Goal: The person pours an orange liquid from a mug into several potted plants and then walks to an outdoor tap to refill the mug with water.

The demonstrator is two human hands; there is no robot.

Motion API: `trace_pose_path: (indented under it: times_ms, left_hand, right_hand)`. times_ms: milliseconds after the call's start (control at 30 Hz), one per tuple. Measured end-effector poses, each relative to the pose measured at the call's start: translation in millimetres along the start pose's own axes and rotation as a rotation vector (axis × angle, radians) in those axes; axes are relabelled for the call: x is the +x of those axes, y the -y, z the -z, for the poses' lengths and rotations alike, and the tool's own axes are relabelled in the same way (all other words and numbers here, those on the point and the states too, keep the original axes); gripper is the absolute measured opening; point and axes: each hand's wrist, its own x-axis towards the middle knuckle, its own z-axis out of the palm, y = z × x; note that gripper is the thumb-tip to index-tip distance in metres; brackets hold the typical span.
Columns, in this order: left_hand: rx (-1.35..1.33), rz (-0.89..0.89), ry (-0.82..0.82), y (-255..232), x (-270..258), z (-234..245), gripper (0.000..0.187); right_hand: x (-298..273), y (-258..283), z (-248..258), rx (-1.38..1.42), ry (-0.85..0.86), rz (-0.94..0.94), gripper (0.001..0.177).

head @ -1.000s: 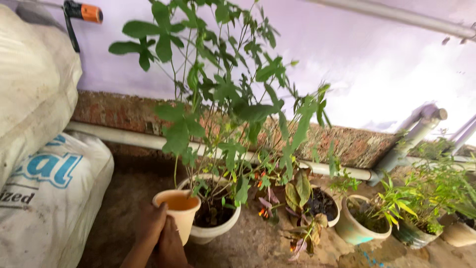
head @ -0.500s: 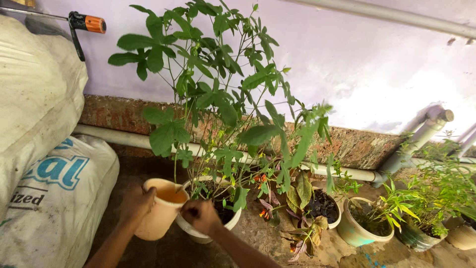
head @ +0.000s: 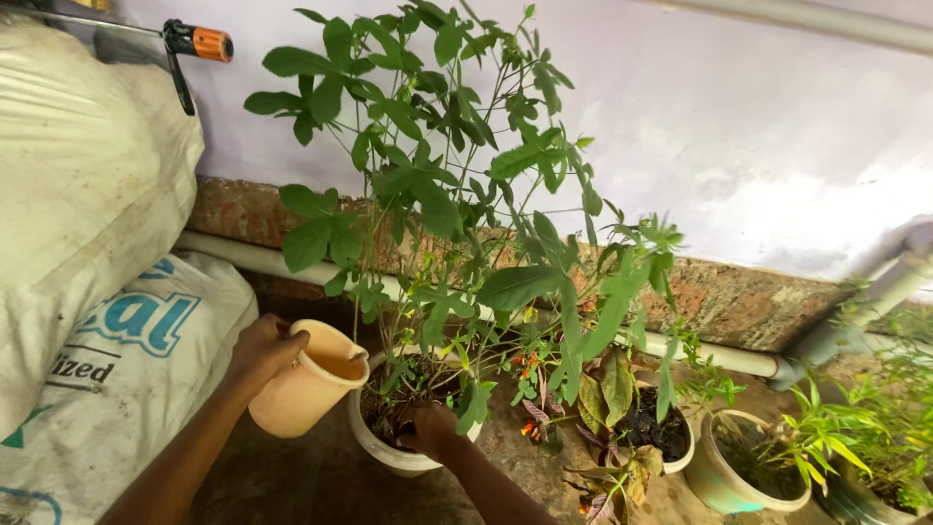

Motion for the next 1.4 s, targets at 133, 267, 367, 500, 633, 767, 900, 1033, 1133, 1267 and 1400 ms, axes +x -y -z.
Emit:
trace_pose_path:
  times_ms: [133,267,367,500,633,767,900,1033,1133,1267,1400]
  left_hand:
    - [0.036,0.028,0.028,8.7,18.6,0.3,0.046]
    - [0.103,-0.032,0.02,7.8,37.9,-1.7,0.045]
    - [0.183,-0.027,0.022,-6.1,44.7,-3.8,0.046]
    - [0.228,0.085,0.104,-37.2,39.0,0.2,0.046]
    - [0.253,0.031,0.109,-55.4,34.7,-3.5,0.048]
    - [0.316,0.069,0.158,-72.1,33.2,-9.5,0.046]
    - [0.371,-0.007,0.153,-82.7,29.9,-13.7,0.047]
    - [0.393,-0.009,0.188,-93.0,25.1,-15.5,0.045]
    - [0.375,-0.03,0.147,-100.1,24.0,-17.4,0.046]
    - [0.399,-0.046,0.129,-102.7,24.2,-20.5,0.045]
    - [0.431,-0.033,0.161,-102.9,27.5,-22.6,0.043]
  right_hand:
    - [8.0,-28.3,-48.8,-0.076,-0.06,0.075,0.033]
    - [-20.5,-36.1,-64.2,0.063,-0.044,-0.045,0.032]
    - [-37.9,-34.2,-61.2,0.356,-0.232,-0.038,0.031]
    - [-37.8,-28.4,-49.8,0.482,-0.337,0.104,0.029]
    - [-36.8,-25.5,-49.4,0.522,-0.257,-0.028,0.029]
    - [-32.1,-35.8,-60.1,0.464,-0.232,0.011,0.028]
    - [-28.9,-44.7,-88.7,0.502,-0.505,0.143,0.034]
    - [-29.0,-45.6,-92.7,0.468,-0.629,0.247,0.034]
    - [-28.7,-41.0,-75.5,0.536,-0.434,0.119,0.029]
    - [-34.6,-31.1,-56.3,0.625,-0.201,-0.04,0.026]
    - [-34.7,-28.8,-52.2,0.584,-0.191,-0.054,0.028]
